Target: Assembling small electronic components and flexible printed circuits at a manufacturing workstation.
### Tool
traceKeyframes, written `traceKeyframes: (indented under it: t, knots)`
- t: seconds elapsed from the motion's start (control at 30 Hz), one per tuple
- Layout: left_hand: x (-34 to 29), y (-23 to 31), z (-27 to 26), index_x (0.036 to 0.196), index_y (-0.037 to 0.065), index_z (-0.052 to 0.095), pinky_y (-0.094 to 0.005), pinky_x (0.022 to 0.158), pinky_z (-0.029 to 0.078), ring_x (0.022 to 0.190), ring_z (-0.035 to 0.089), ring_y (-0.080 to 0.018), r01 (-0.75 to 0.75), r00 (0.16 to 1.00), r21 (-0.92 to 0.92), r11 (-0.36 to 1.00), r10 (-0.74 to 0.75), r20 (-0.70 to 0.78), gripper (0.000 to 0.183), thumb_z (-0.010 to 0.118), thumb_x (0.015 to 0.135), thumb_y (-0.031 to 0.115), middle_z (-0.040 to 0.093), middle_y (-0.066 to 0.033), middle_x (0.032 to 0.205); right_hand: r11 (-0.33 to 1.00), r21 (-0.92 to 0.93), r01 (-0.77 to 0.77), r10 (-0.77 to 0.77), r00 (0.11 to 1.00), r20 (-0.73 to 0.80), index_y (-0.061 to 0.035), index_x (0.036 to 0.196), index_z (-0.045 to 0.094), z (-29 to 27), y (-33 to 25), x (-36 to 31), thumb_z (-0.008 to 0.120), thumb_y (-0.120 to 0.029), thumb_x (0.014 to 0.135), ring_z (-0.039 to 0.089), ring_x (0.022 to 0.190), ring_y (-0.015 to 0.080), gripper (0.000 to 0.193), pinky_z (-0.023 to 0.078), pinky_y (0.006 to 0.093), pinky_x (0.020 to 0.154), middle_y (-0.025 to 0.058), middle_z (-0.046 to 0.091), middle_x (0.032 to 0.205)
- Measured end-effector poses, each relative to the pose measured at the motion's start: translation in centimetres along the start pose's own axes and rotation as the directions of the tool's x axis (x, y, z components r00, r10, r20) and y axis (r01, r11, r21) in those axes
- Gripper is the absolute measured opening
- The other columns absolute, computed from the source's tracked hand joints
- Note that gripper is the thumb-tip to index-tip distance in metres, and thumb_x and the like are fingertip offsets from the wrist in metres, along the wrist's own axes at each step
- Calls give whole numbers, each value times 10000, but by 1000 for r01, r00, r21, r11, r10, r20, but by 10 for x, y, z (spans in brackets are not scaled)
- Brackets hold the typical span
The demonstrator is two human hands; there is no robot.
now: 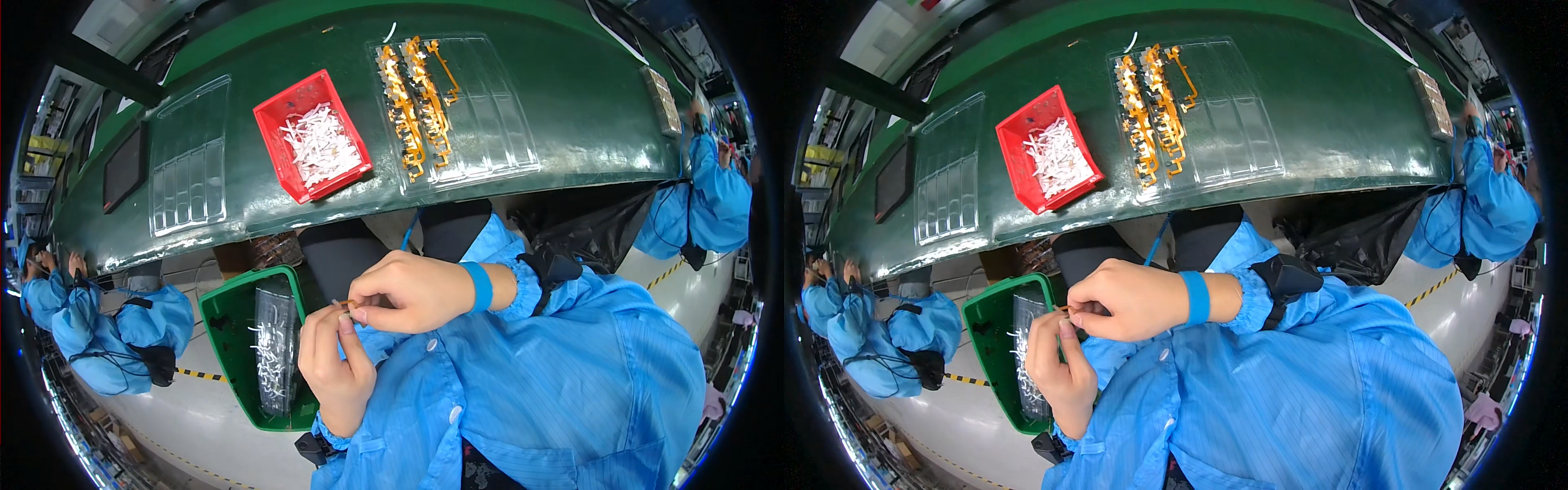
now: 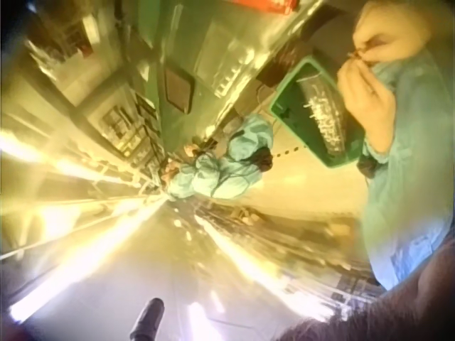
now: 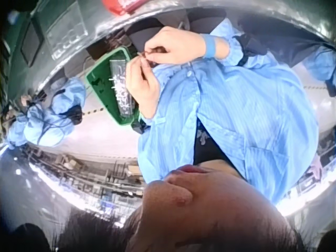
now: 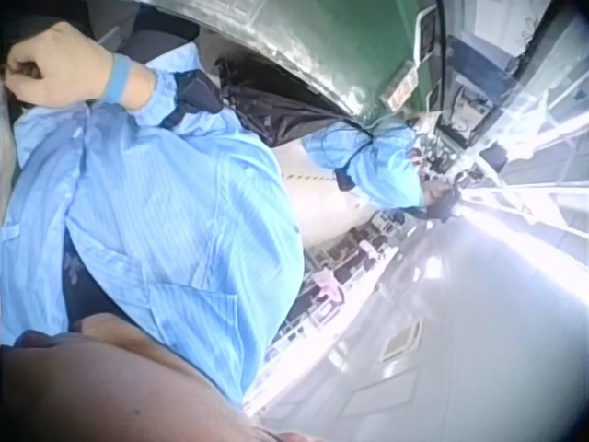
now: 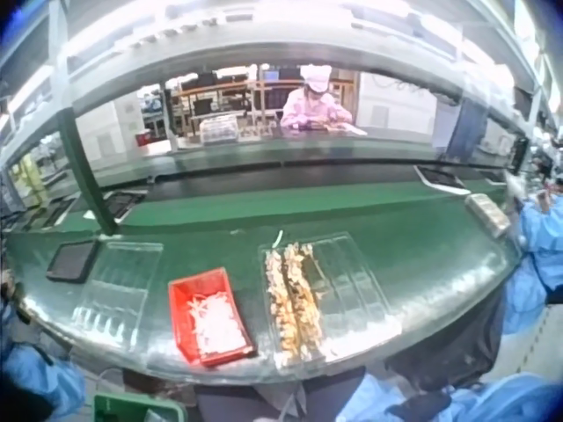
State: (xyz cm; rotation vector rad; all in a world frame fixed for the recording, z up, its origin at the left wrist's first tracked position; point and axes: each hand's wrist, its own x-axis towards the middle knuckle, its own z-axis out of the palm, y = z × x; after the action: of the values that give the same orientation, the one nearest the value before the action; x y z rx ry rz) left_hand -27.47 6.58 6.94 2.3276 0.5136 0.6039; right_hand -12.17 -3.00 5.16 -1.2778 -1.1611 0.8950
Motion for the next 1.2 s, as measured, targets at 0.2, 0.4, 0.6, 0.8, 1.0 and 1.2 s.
traceKeyframes:
  t: [0.2,0.4,0.6,0.8,1.0,1.2]
  knots:
    - [0,1,2,900,-70,573,-365,632,466,726,595,-318,-23,999,27,999,22,35,73,501,906,-60,607,-186,866,999,36,28,-28,1000,-7,27,740,620,1,6,-2,613,-116,839,637,574,317,174,489,374,547,178,624,633]
    - [0,3,1,885,-62,569,-364,617,454,711,582,-313,-41,998,30,999,40,40,74,496,898,-63,598,-180,841,999,26,34,-33,999,-21,28,727,619,1,0,-4,624,-108,824,632,558,305,167,484,365,535,170,616,616]
    - [3,4,3,882,-62,589,-332,620,457,706,593,-263,35,999,-58,998,-34,18,89,503,905,-51,615,-166,850,1000,17,-18,18,1000,-11,29,746,637,-2,-3,-5,625,-115,839,638,558,272,171,486,346,543,165,630,629]
    - [2,-6,7,951,-75,632,-276,664,509,757,633,-219,82,992,-133,988,-93,-80,90,561,919,-30,659,-149,932,980,193,-39,40,999,-3,44,932,660,-3,5,-9,591,-120,932,637,604,151,178,474,292,542,116,689,772]
    - [0,5,6,977,-74,678,-338,738,571,864,690,-294,-216,938,338,916,290,-188,154,636,832,-106,679,-181,977,997,68,-27,29,999,-22,50,893,658,-4,-9,-8,590,-108,883,681,728,326,172,528,383,648,193,682,788]
    - [4,10,7,981,-85,682,-344,675,572,821,698,-311,-230,953,380,896,287,-99,167,650,817,-85,683,-198,961,960,-227,165,-189,978,-89,30,880,632,-1,-4,-14,600,-92,848,639,751,359,131,526,432,644,178,638,786]
